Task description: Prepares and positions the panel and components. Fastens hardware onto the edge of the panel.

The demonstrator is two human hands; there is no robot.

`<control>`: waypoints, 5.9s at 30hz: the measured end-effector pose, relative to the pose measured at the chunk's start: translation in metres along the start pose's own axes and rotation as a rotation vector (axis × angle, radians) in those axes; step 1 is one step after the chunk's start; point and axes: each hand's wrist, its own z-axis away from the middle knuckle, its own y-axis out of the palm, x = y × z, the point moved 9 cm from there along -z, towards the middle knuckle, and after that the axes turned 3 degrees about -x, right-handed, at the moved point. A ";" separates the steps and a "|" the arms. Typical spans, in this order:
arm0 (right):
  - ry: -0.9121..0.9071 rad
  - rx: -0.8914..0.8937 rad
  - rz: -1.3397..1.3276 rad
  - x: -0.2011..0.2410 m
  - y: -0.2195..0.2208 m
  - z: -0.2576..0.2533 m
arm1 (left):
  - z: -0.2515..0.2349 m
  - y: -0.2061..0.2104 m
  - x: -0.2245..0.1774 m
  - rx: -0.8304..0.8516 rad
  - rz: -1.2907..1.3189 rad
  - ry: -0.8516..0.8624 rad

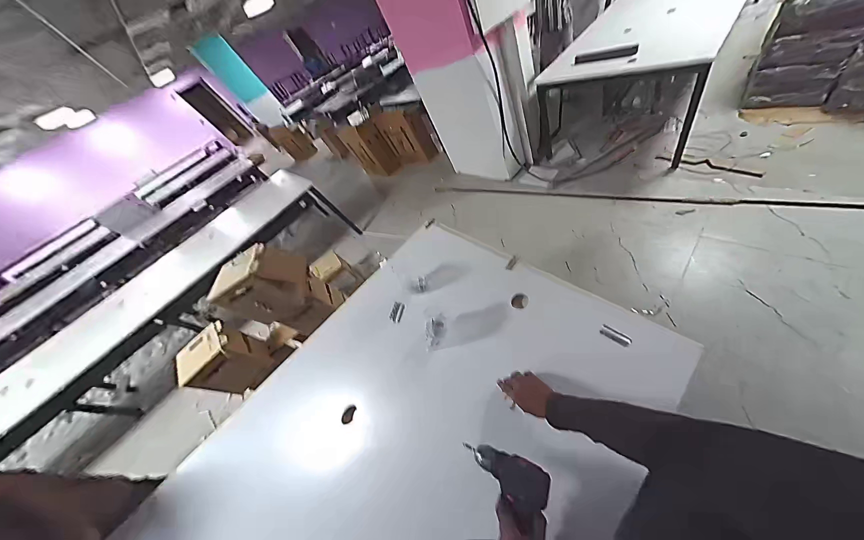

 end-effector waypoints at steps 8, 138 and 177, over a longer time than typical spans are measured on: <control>-0.001 -0.186 -0.034 0.007 -0.015 0.016 | 0.031 -0.021 0.000 -0.189 0.193 0.384; 0.434 0.129 -0.690 -0.407 -0.101 0.274 | 0.072 0.238 -0.382 0.406 -0.168 0.335; 0.433 0.175 -0.710 -0.406 -0.105 0.274 | 0.066 0.245 -0.383 0.543 -0.321 0.216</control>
